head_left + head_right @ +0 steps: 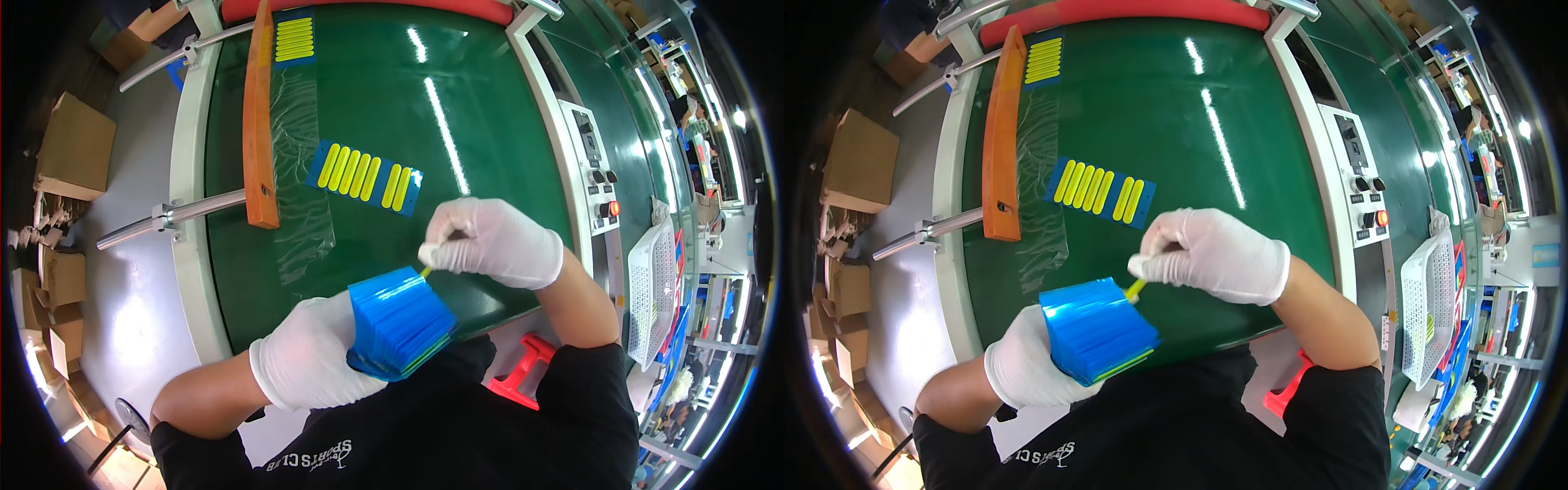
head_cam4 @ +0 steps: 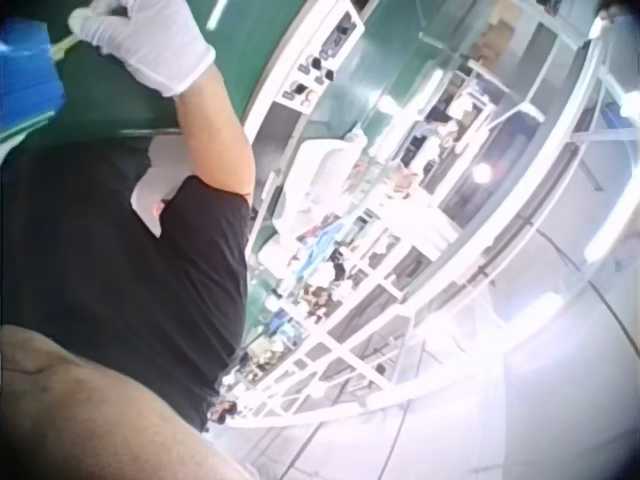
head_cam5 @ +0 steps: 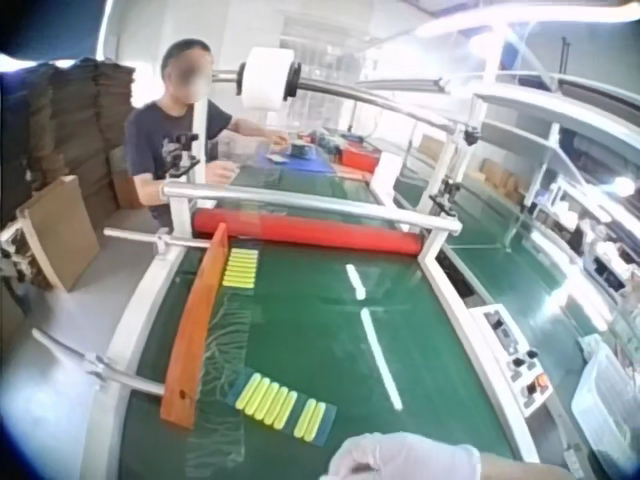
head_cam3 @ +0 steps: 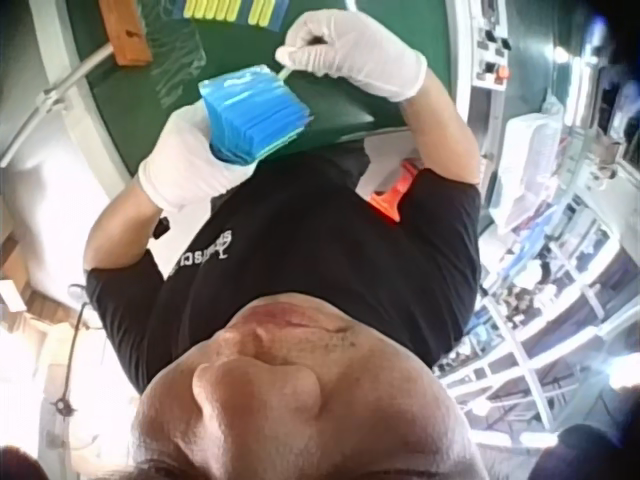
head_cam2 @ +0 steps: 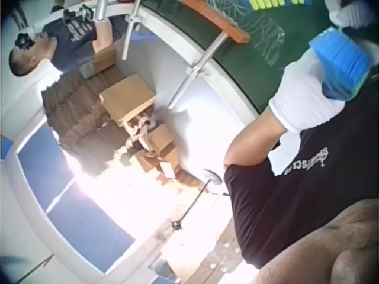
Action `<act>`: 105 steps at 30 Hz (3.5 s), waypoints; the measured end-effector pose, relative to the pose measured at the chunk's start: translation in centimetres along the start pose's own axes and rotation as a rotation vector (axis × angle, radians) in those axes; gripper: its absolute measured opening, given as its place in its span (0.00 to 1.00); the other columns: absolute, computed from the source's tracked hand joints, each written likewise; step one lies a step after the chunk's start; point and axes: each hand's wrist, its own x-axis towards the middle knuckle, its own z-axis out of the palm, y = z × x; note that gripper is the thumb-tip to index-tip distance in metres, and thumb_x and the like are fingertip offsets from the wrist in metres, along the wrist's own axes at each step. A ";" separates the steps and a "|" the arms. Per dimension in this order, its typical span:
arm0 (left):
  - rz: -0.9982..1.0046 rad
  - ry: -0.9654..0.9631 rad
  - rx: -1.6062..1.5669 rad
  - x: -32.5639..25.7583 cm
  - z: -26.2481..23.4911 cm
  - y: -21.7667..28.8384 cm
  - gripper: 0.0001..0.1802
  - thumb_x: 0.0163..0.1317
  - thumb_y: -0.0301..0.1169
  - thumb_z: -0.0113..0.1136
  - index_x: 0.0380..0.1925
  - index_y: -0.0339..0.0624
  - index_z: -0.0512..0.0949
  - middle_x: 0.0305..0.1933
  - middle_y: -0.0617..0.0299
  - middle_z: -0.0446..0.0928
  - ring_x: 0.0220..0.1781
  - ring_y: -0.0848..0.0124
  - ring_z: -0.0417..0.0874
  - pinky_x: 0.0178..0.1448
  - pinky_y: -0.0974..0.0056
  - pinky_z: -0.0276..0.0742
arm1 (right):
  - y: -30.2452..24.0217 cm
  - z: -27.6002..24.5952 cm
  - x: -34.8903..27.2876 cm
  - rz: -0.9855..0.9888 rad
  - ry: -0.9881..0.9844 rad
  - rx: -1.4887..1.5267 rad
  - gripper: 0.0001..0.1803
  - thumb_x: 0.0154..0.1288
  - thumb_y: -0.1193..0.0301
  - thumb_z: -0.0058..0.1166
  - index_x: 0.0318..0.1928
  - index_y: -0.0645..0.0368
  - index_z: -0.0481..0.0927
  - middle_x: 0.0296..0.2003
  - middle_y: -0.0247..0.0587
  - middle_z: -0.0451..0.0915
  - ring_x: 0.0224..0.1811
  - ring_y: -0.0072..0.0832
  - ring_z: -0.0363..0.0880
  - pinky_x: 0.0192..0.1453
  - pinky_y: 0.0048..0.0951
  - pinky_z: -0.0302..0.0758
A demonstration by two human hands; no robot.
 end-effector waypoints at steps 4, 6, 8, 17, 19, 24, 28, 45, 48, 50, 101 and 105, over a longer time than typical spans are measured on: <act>0.024 0.295 0.019 0.1 0.2 0.4 0.29 0.49 0.29 0.69 0.54 0.40 0.74 0.45 0.57 0.81 0.45 0.66 0.83 0.50 0.66 0.78 | -3.1 -2.4 0.3 0.153 0.345 -0.055 0.18 0.66 0.59 0.58 0.32 0.64 0.78 0.22 0.32 0.74 0.24 0.17 0.70 0.31 0.21 0.70; 0.105 0.306 0.128 0.2 -0.3 0.5 0.31 0.48 0.23 0.70 0.56 0.38 0.73 0.47 0.59 0.81 0.47 0.73 0.82 0.52 0.68 0.77 | -2.9 -3.8 2.5 0.042 0.405 -0.179 0.16 0.64 0.61 0.60 0.33 0.65 0.79 0.22 0.33 0.75 0.24 0.18 0.72 0.30 0.23 0.70; 0.024 0.000 -0.028 0.1 -0.4 0.7 0.32 0.50 0.25 0.70 0.57 0.37 0.72 0.47 0.58 0.80 0.46 0.71 0.83 0.50 0.67 0.78 | -2.9 -4.3 4.8 0.028 0.309 -0.220 0.15 0.63 0.62 0.60 0.33 0.64 0.79 0.22 0.34 0.76 0.24 0.20 0.72 0.30 0.24 0.70; -0.013 -0.219 0.104 1.4 -1.5 1.6 0.31 0.51 0.34 0.68 0.57 0.46 0.70 0.44 0.54 0.80 0.45 0.54 0.81 0.46 0.60 0.78 | -2.5 -3.4 9.2 0.026 0.001 -0.367 0.11 0.59 0.66 0.63 0.34 0.62 0.82 0.26 0.37 0.81 0.24 0.21 0.73 0.27 0.25 0.70; -0.031 -0.235 0.080 1.6 -1.5 1.4 0.30 0.51 0.34 0.68 0.56 0.47 0.70 0.44 0.54 0.80 0.45 0.53 0.81 0.46 0.59 0.78 | -2.2 -3.1 9.8 0.042 0.011 -0.471 0.11 0.59 0.66 0.62 0.34 0.62 0.81 0.27 0.39 0.81 0.26 0.25 0.76 0.31 0.27 0.72; 0.007 -0.234 0.065 1.6 -1.0 0.9 0.25 0.52 0.35 0.67 0.51 0.48 0.72 0.42 0.54 0.80 0.42 0.52 0.81 0.44 0.59 0.77 | -1.3 -2.7 10.0 -0.004 0.018 -0.503 0.11 0.59 0.67 0.61 0.35 0.63 0.81 0.30 0.42 0.82 0.32 0.31 0.80 0.39 0.29 0.74; -0.016 -0.236 0.091 1.7 -1.1 1.2 0.22 0.53 0.35 0.66 0.49 0.49 0.73 0.39 0.54 0.79 0.41 0.51 0.80 0.43 0.58 0.77 | -1.0 -2.6 10.2 -0.028 0.013 -0.527 0.10 0.60 0.66 0.59 0.37 0.59 0.81 0.31 0.44 0.80 0.34 0.37 0.78 0.40 0.35 0.74; 0.026 0.088 0.156 1.4 -0.5 -0.4 0.27 0.51 0.33 0.67 0.53 0.44 0.73 0.45 0.54 0.80 0.43 0.55 0.82 0.46 0.60 0.79 | -1.8 -3.2 11.9 -0.054 -0.140 -0.666 0.11 0.57 0.66 0.64 0.31 0.61 0.79 0.29 0.42 0.80 0.33 0.34 0.79 0.39 0.32 0.75; -0.082 0.075 0.063 0.8 -0.4 0.2 0.26 0.51 0.32 0.68 0.52 0.41 0.74 0.42 0.54 0.81 0.41 0.60 0.83 0.47 0.63 0.79 | -1.4 -3.3 11.6 -0.096 -0.124 -0.610 0.12 0.56 0.65 0.65 0.31 0.61 0.79 0.28 0.41 0.80 0.33 0.33 0.79 0.39 0.32 0.75; -0.220 0.051 -0.013 0.7 -0.4 0.6 0.25 0.52 0.31 0.69 0.51 0.39 0.75 0.40 0.54 0.82 0.39 0.63 0.84 0.47 0.64 0.79 | -1.3 -3.3 11.4 -0.093 -0.130 -0.587 0.12 0.56 0.66 0.66 0.31 0.60 0.80 0.28 0.41 0.80 0.33 0.34 0.79 0.39 0.33 0.75; -0.055 0.756 -0.755 2.6 1.7 4.6 0.18 0.56 0.26 0.59 0.48 0.34 0.72 0.46 0.48 0.77 0.48 0.57 0.81 0.56 0.54 0.78 | 0.6 -4.6 7.0 -0.228 0.219 -0.459 0.16 0.61 0.60 0.57 0.38 0.61 0.84 0.33 0.49 0.84 0.38 0.41 0.83 0.45 0.35 0.77; -0.148 0.436 -0.646 0.8 2.3 5.5 0.22 0.47 0.25 0.67 0.45 0.36 0.74 0.40 0.49 0.79 0.38 0.56 0.84 0.46 0.51 0.83 | -1.6 -2.5 8.4 -0.176 0.260 -0.485 0.23 0.58 0.56 0.58 0.45 0.61 0.83 0.39 0.51 0.83 0.41 0.44 0.83 0.48 0.36 0.77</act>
